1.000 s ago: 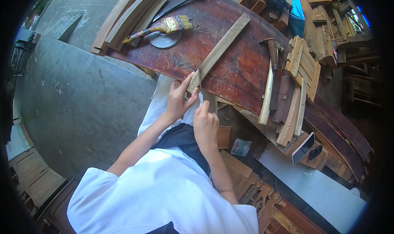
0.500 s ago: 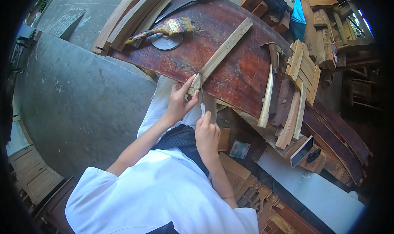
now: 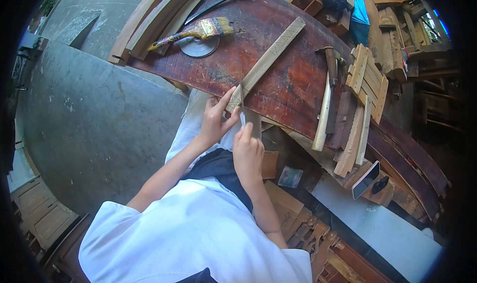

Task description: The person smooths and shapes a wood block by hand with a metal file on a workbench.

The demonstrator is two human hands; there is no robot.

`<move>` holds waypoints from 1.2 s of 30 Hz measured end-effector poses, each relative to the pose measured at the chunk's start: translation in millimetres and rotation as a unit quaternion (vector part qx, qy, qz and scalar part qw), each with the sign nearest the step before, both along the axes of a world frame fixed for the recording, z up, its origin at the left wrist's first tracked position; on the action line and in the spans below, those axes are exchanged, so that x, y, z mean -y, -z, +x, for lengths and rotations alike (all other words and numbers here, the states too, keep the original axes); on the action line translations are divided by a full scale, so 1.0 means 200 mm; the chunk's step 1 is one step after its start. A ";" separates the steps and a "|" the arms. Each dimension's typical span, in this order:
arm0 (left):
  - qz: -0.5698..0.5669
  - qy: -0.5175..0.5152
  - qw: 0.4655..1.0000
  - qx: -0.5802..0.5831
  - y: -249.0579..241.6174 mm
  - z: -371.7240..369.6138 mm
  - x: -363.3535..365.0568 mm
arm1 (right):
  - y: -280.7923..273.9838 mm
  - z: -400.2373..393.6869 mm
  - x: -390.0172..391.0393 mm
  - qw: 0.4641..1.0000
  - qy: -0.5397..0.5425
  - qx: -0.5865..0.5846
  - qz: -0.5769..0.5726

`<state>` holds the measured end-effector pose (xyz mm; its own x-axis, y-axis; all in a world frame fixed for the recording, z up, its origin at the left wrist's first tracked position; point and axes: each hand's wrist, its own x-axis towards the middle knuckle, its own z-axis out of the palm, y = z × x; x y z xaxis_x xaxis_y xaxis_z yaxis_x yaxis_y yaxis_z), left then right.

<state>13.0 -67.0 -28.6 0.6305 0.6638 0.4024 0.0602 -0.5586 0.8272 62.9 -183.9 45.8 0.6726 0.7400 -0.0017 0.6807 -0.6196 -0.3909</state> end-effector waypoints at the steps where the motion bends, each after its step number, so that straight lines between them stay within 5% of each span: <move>1: -0.004 0.000 1.000 -0.013 -0.01 0.00 0.00 | 0.00 0.03 -0.04 1.000 -0.006 0.001 0.003; 36: 0.052 -0.014 0.998 0.024 0.02 0.02 -0.01 | 0.01 0.00 -0.01 1.000 -0.002 -0.003 0.011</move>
